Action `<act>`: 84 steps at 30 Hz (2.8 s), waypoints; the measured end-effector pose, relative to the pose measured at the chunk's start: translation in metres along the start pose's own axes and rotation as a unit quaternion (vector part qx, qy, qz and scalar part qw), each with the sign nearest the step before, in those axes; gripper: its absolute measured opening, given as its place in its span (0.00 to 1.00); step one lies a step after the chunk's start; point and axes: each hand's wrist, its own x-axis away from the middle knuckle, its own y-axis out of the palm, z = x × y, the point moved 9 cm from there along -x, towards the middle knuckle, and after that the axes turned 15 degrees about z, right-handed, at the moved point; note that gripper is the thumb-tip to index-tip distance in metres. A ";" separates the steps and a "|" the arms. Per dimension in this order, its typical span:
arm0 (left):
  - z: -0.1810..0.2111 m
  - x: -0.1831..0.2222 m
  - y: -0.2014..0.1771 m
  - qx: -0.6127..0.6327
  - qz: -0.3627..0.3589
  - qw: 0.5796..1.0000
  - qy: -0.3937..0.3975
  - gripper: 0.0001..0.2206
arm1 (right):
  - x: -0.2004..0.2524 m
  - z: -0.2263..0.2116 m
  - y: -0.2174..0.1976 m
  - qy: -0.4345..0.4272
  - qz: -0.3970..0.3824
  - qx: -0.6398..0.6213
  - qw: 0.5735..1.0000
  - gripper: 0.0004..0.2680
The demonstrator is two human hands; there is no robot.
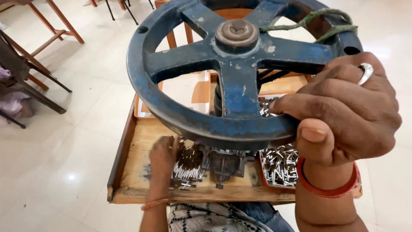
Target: Operating a hand-cranked manual press to process small wooden or plastic pins.
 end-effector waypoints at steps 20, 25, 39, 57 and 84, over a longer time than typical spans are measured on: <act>0.109 0.004 -0.025 0.276 -0.004 0.945 -0.174 0.08 | -0.002 -0.017 0.005 0.007 0.029 0.038 0.999 0.18; 0.119 0.015 0.003 0.226 -0.021 0.970 -0.085 0.11 | -0.004 -0.020 0.006 0.008 0.035 0.053 0.998 0.17; 0.108 0.030 0.007 0.055 -0.077 0.991 0.092 0.30 | -0.002 -0.020 0.005 0.022 0.037 0.047 0.998 0.17; 0.142 0.037 0.020 -0.055 0.013 0.998 -0.015 0.17 | -0.032 -0.096 0.110 -0.047 -0.135 0.371 0.918 0.12; -0.075 0.040 -0.047 -0.010 -0.068 0.983 -0.171 0.06 | 0.071 0.030 0.001 0.192 -0.120 -0.050 0.973 0.24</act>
